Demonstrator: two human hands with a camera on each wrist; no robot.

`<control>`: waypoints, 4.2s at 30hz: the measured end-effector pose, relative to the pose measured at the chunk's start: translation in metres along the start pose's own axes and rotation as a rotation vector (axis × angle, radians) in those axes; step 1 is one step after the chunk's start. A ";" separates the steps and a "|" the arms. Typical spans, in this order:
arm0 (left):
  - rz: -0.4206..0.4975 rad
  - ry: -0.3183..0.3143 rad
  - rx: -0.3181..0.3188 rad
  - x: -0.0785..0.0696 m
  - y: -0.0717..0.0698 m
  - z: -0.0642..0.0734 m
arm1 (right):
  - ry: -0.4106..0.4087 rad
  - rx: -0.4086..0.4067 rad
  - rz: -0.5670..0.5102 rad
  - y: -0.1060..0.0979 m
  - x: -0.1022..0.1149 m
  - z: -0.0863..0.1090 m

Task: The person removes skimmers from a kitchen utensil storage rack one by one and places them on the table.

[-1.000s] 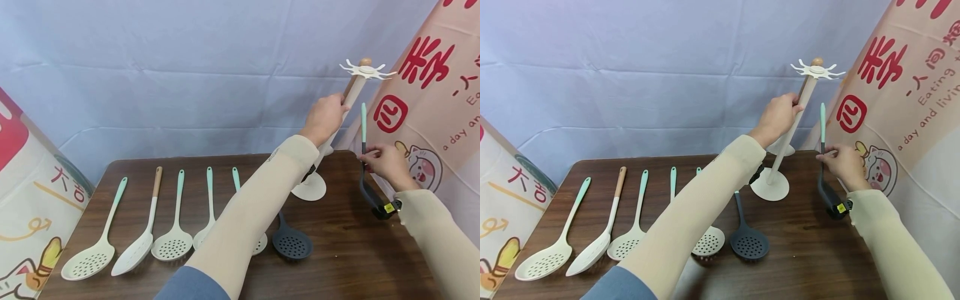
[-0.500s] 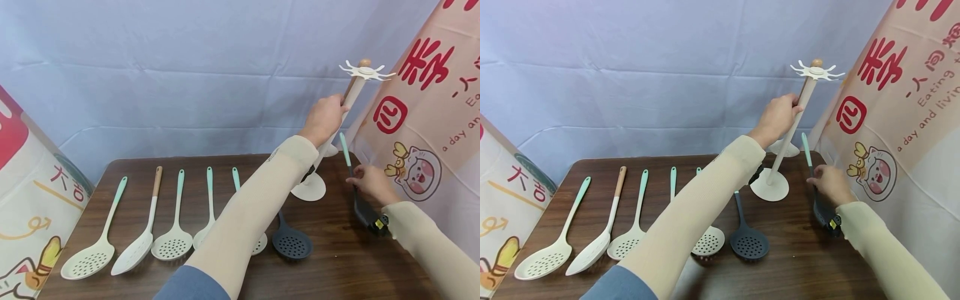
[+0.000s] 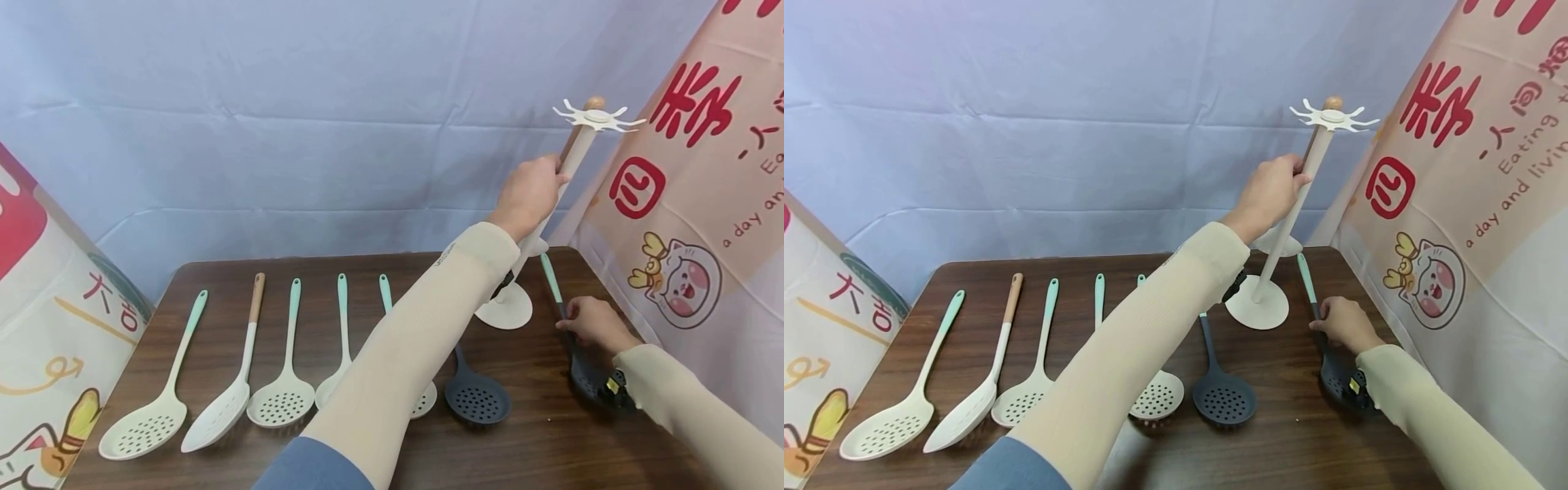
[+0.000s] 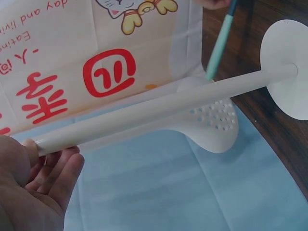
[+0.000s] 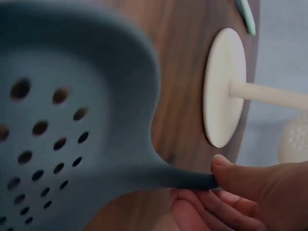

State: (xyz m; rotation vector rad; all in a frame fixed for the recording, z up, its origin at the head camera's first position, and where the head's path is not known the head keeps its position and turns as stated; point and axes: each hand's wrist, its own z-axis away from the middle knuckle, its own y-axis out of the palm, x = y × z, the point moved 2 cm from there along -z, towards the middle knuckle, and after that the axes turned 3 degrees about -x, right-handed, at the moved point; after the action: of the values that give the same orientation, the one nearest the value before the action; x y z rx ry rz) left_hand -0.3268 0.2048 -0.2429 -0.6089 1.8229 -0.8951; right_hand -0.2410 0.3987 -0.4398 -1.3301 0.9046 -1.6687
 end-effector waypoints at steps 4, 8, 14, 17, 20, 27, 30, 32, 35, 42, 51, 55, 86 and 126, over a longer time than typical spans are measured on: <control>0.005 -0.008 0.008 0.000 0.000 0.000 | 0.036 0.029 -0.012 0.008 -0.002 0.001; 0.007 0.000 0.011 0.000 0.000 0.000 | 0.050 0.035 -0.017 0.014 0.001 0.002; 0.010 0.000 0.012 0.001 -0.001 0.000 | 0.058 0.050 -0.013 0.021 0.001 0.002; 0.012 -0.005 0.012 0.001 -0.001 -0.001 | 0.060 0.058 -0.008 0.023 0.000 0.002; 0.006 -0.006 0.011 0.001 -0.001 -0.001 | 0.062 0.062 0.002 0.024 0.000 0.002; -0.022 0.006 0.008 0.000 -0.001 0.000 | 0.078 0.100 0.036 0.027 0.000 0.003; -0.017 0.004 0.004 0.000 -0.001 0.000 | 0.070 0.098 0.038 0.028 0.000 0.004; -0.011 0.002 0.004 0.000 -0.001 0.000 | 0.069 0.097 0.035 0.028 0.000 0.005; -0.020 0.006 0.005 0.000 -0.001 0.000 | 0.067 0.096 0.036 0.028 0.000 0.005; -0.018 -0.001 0.007 -0.001 0.000 0.000 | 0.062 0.097 0.043 0.030 0.000 0.004; -0.016 -0.019 0.015 -0.002 0.002 -0.001 | 0.065 0.092 0.078 0.030 0.001 0.000; -0.020 -0.020 0.011 -0.002 0.002 -0.001 | 0.063 0.100 0.082 0.030 0.000 0.000; -0.086 0.042 -0.011 0.000 -0.001 0.003 | -0.114 -0.166 -0.013 -0.031 0.026 -0.014; -0.045 0.036 -0.009 -0.002 0.002 0.002 | -0.452 -0.099 -0.501 -0.104 0.090 -0.061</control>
State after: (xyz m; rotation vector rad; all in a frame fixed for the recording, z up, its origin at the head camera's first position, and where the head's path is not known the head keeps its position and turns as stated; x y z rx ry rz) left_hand -0.3238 0.2072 -0.2439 -0.6458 1.8534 -0.9336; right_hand -0.3276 0.3648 -0.3217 -2.0200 0.4077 -1.5806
